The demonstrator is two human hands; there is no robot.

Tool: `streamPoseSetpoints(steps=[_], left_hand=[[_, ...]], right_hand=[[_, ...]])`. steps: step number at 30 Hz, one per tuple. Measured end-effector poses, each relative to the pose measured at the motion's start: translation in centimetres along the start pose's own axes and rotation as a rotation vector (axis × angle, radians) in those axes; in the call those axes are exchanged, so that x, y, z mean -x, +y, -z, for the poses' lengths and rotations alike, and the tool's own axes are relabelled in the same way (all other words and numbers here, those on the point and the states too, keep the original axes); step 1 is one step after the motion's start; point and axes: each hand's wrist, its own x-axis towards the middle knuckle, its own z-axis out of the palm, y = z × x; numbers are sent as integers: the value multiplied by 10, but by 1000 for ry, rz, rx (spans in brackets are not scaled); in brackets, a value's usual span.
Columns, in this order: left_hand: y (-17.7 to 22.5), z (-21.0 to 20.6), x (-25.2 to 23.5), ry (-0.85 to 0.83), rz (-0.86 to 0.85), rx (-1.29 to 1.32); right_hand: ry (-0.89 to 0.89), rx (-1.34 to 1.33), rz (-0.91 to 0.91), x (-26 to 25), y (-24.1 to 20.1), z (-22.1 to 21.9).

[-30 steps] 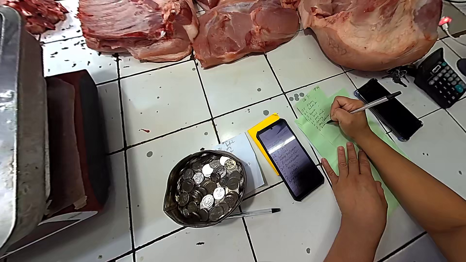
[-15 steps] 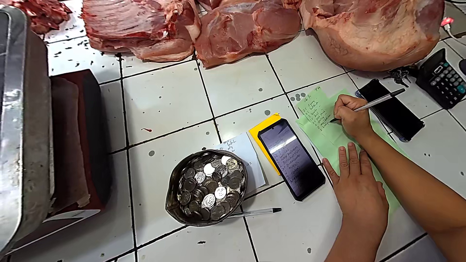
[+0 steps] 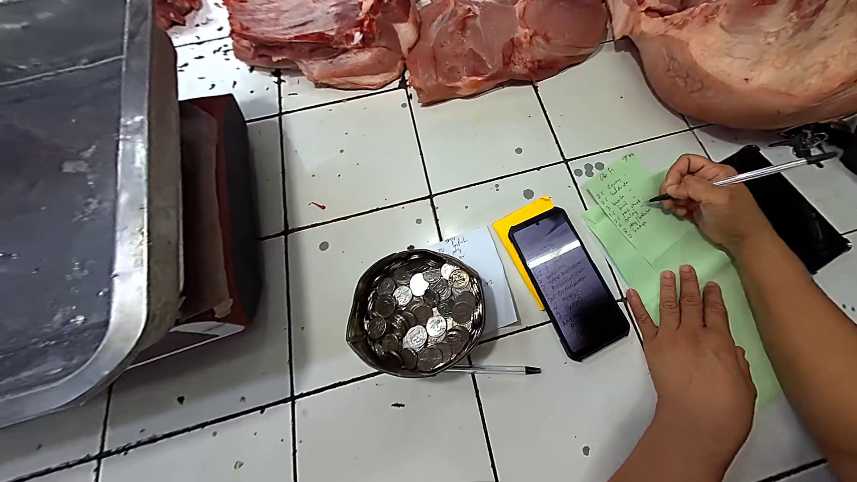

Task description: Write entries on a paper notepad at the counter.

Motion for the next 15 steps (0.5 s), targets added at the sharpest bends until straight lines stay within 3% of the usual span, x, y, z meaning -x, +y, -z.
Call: streamPoseSetpoints(steps=[7, 15], left_hand=[[0, 2, -1, -68, 3, 10], [0, 4, -1, -68, 1, 16]], right_hand=[[-63, -159, -6, 2, 2, 6], [8, -268, 232, 7, -2, -9]])
